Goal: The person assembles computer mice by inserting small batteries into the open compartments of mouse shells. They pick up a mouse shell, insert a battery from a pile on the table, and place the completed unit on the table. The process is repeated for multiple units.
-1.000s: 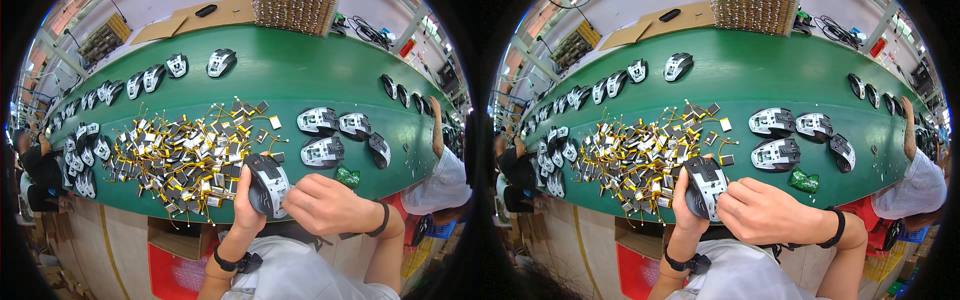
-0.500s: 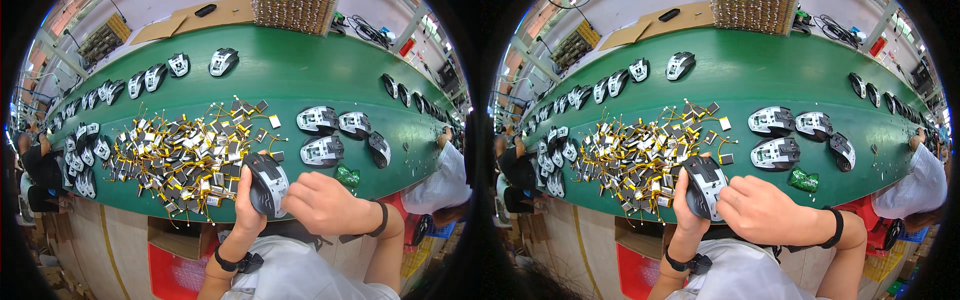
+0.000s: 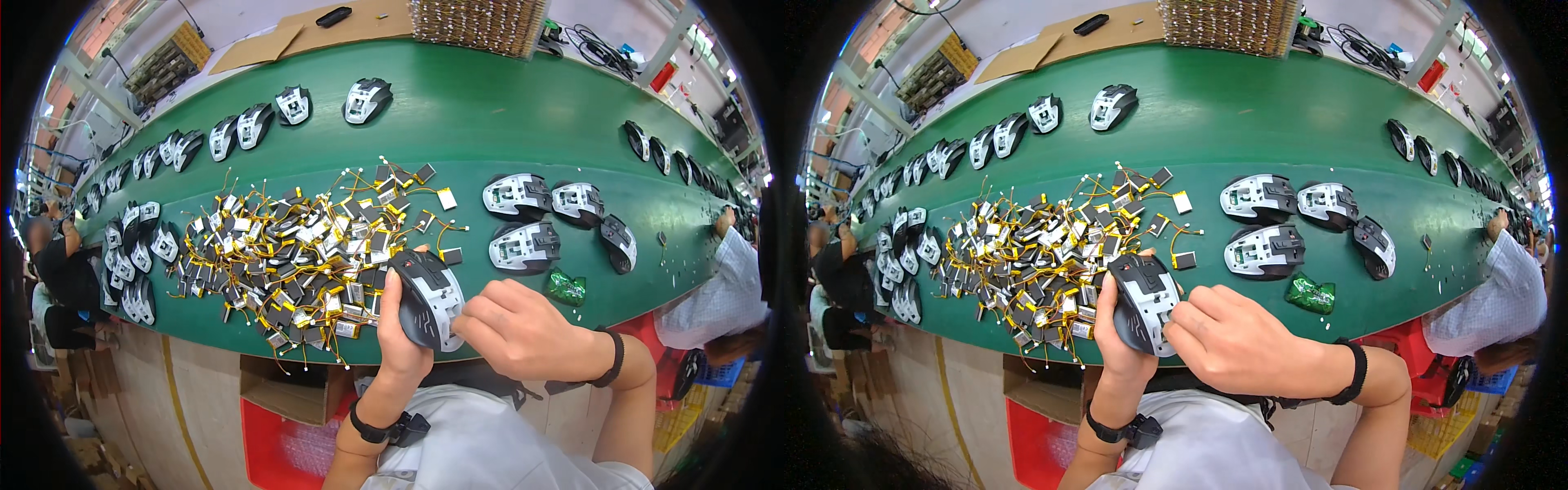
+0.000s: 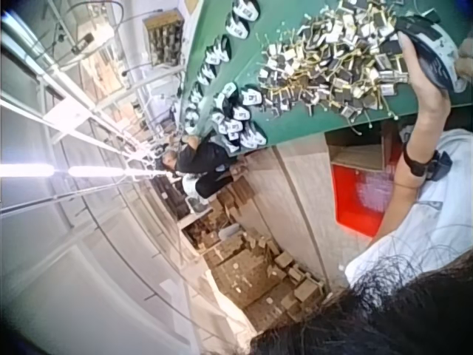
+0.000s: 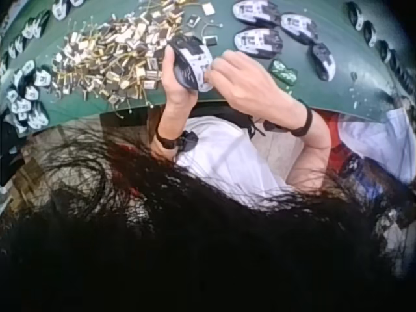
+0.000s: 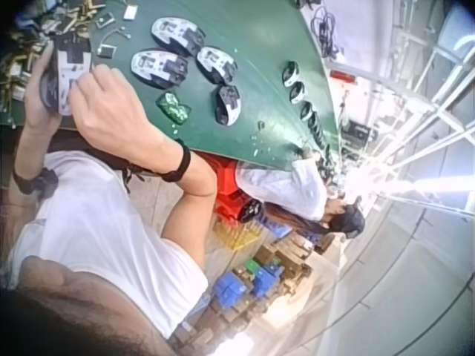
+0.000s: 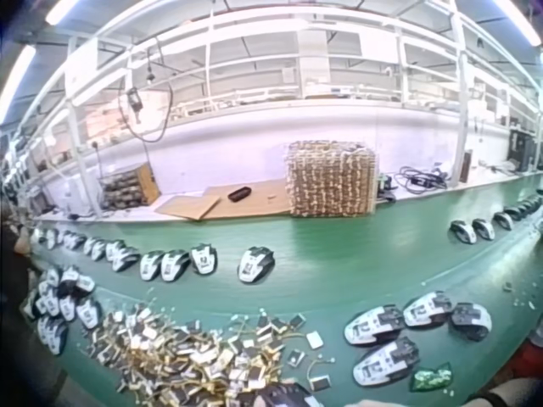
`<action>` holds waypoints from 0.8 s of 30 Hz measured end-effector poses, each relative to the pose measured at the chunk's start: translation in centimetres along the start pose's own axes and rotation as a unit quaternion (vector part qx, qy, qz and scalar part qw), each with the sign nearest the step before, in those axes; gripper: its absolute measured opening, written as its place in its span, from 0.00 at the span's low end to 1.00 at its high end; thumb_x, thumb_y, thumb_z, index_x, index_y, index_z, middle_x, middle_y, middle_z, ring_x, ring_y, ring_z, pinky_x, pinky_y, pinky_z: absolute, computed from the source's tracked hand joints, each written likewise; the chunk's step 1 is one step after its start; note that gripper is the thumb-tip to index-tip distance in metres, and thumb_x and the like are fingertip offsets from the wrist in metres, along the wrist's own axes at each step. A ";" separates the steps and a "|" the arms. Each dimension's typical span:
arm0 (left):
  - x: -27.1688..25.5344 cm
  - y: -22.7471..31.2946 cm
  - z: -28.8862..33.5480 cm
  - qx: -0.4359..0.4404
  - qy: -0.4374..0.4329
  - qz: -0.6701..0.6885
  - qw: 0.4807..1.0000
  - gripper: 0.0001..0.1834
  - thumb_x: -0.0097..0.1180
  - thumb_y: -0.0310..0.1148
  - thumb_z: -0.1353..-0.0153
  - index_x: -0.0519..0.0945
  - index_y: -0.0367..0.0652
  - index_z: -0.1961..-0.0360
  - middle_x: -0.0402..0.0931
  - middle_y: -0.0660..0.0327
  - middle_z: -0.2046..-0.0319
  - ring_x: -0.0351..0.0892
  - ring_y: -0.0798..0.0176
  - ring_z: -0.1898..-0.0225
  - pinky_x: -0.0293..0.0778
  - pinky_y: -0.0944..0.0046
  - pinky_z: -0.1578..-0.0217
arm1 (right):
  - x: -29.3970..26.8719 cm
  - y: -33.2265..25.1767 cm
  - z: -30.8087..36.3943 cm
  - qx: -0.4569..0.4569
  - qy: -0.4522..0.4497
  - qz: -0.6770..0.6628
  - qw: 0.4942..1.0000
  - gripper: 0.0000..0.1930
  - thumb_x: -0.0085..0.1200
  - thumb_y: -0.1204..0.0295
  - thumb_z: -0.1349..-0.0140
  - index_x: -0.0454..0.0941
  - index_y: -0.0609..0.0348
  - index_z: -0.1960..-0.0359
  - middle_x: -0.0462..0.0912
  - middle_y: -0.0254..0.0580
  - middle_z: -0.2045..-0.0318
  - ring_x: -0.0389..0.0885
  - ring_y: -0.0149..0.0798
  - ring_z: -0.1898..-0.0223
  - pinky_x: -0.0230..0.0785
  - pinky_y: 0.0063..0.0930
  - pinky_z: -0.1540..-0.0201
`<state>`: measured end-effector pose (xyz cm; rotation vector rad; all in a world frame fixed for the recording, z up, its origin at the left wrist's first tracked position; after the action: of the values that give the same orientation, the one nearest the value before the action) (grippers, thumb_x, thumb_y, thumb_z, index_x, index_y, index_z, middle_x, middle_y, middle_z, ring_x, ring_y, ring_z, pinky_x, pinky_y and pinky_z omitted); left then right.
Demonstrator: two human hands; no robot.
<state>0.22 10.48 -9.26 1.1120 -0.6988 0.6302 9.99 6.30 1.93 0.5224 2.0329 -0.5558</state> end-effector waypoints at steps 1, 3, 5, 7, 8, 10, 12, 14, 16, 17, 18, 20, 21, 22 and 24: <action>0.0 -0.1 0.0 0.001 -0.003 -0.001 1.000 0.29 0.29 0.50 0.27 0.69 0.40 0.41 0.80 0.56 0.60 0.81 0.60 0.61 0.76 0.61 0.58 | -0.1 -0.1 0.0 -0.004 0.002 0.006 1.000 0.11 0.55 0.74 0.60 0.74 0.65 0.73 0.69 0.38 0.74 0.68 0.37 0.71 0.63 0.29 0.71; 0.0 -0.1 0.0 -0.002 -0.007 -0.002 1.000 0.29 0.30 0.51 0.27 0.70 0.40 0.41 0.80 0.55 0.60 0.81 0.60 0.61 0.76 0.61 0.58 | -0.3 -0.3 0.2 -0.011 0.007 0.018 1.000 0.11 0.55 0.74 0.60 0.74 0.65 0.73 0.69 0.38 0.74 0.69 0.37 0.71 0.63 0.29 0.71; 0.1 -0.2 0.0 -0.009 -0.008 -0.005 1.000 0.29 0.30 0.51 0.27 0.70 0.40 0.41 0.80 0.55 0.61 0.81 0.60 0.61 0.76 0.62 0.58 | -0.2 -0.6 0.1 -0.024 0.007 0.042 0.999 0.10 0.55 0.74 0.60 0.74 0.65 0.74 0.69 0.38 0.74 0.69 0.37 0.71 0.63 0.29 0.70; 0.0 -0.1 0.0 0.000 0.002 -0.009 1.000 0.29 0.30 0.51 0.27 0.70 0.40 0.41 0.80 0.55 0.61 0.81 0.60 0.62 0.76 0.62 0.59 | -0.1 -0.8 0.0 -0.041 -0.009 0.050 0.998 0.09 0.55 0.74 0.60 0.75 0.65 0.75 0.69 0.38 0.73 0.68 0.37 0.71 0.63 0.29 0.70; 0.0 -0.1 0.0 0.004 0.007 -0.012 1.000 0.29 0.30 0.51 0.27 0.70 0.40 0.41 0.80 0.54 0.61 0.81 0.60 0.62 0.77 0.62 0.59 | 0.0 -0.7 0.0 -0.051 -0.025 0.045 0.997 0.09 0.55 0.74 0.60 0.75 0.65 0.75 0.70 0.39 0.73 0.68 0.37 0.71 0.63 0.29 0.70; 0.0 -0.2 0.0 0.002 0.014 -0.005 1.000 0.29 0.30 0.51 0.27 0.70 0.40 0.41 0.80 0.54 0.62 0.81 0.60 0.62 0.77 0.62 0.59 | 0.0 -0.7 -0.1 -0.049 -0.035 0.030 0.998 0.10 0.55 0.74 0.60 0.75 0.65 0.74 0.70 0.39 0.73 0.68 0.37 0.72 0.63 0.29 0.70; -0.1 -0.1 0.0 0.007 0.020 0.004 1.000 0.29 0.30 0.52 0.27 0.70 0.41 0.41 0.80 0.53 0.62 0.81 0.59 0.62 0.77 0.61 0.60 | -0.1 -0.6 -0.2 -0.028 -0.023 0.012 0.999 0.11 0.55 0.74 0.60 0.76 0.65 0.72 0.70 0.39 0.73 0.68 0.37 0.72 0.63 0.29 0.70; -0.1 0.1 -0.1 0.017 0.023 0.016 0.999 0.29 0.30 0.52 0.27 0.69 0.42 0.40 0.80 0.53 0.63 0.81 0.59 0.62 0.78 0.59 0.61 | 0.3 -0.1 0.4 0.031 0.019 -0.031 0.999 0.11 0.57 0.76 0.59 0.76 0.64 0.70 0.72 0.39 0.71 0.69 0.38 0.71 0.64 0.29 0.69; 0.3 0.4 0.1 0.004 -0.009 0.041 0.999 0.29 0.30 0.53 0.28 0.69 0.43 0.40 0.80 0.53 0.63 0.82 0.57 0.65 0.79 0.57 0.63 | 0.6 0.0 0.9 0.072 0.047 -0.062 0.994 0.12 0.59 0.78 0.58 0.77 0.64 0.68 0.73 0.39 0.70 0.71 0.39 0.71 0.65 0.29 0.69; 0.5 0.6 0.2 -0.003 -0.026 0.054 0.998 0.29 0.30 0.53 0.28 0.69 0.44 0.40 0.80 0.53 0.64 0.82 0.56 0.66 0.80 0.56 0.64 | 0.6 -0.3 1.3 0.085 0.056 -0.070 0.992 0.13 0.60 0.78 0.58 0.77 0.64 0.67 0.74 0.39 0.70 0.72 0.39 0.71 0.66 0.30 0.69; -0.1 0.5 0.2 -0.008 -0.012 0.038 0.999 0.29 0.29 0.54 0.28 0.68 0.45 0.40 0.79 0.53 0.64 0.81 0.54 0.69 0.80 0.54 0.67 | 0.7 -0.5 1.6 0.096 0.066 -0.080 0.990 0.14 0.62 0.79 0.58 0.78 0.63 0.66 0.75 0.39 0.69 0.73 0.39 0.71 0.66 0.30 0.69; 0.6 0.1 0.5 -0.001 -0.023 0.055 0.998 0.29 0.29 0.54 0.28 0.68 0.45 0.40 0.79 0.52 0.64 0.81 0.55 0.70 0.80 0.55 0.67 | 0.8 -0.7 2.0 0.084 0.092 -0.062 0.990 0.15 0.63 0.79 0.59 0.78 0.63 0.66 0.76 0.38 0.70 0.74 0.40 0.71 0.67 0.31 0.69; 0.9 -0.1 0.5 0.000 -0.028 0.063 0.998 0.29 0.29 0.54 0.28 0.68 0.45 0.40 0.79 0.52 0.64 0.81 0.55 0.70 0.80 0.56 0.67 | 0.7 -0.7 2.2 0.081 0.105 -0.052 0.990 0.15 0.64 0.79 0.59 0.78 0.63 0.66 0.76 0.38 0.70 0.75 0.40 0.72 0.68 0.31 0.69; 0.8 -0.4 0.6 -0.020 -0.042 0.067 0.997 0.30 0.30 0.55 0.28 0.67 0.44 0.38 0.79 0.53 0.63 0.81 0.56 0.69 0.80 0.56 0.67 | 0.6 -0.6 2.2 0.083 0.117 -0.054 0.988 0.15 0.66 0.78 0.60 0.78 0.62 0.67 0.76 0.38 0.72 0.74 0.40 0.73 0.67 0.32 0.70; 1.2 -0.1 1.4 0.005 -0.046 0.018 0.999 0.30 0.31 0.55 0.28 0.65 0.44 0.37 0.78 0.53 0.62 0.81 0.56 0.68 0.80 0.56 0.67 | 1.0 -1.0 2.9 0.091 0.118 -0.051 0.988 0.14 0.66 0.78 0.60 0.78 0.61 0.68 0.76 0.38 0.71 0.74 0.41 0.73 0.67 0.32 0.69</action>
<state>0.81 9.26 -8.06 1.1446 -0.7969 0.6168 10.91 3.99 -0.07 0.6194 2.2547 -0.7789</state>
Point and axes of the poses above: each hand's wrist, its own z-axis away from the middle knuckle, its own x-axis out of the palm, y = z × x, the point moved 7 cm from there along -z, towards the middle knuckle
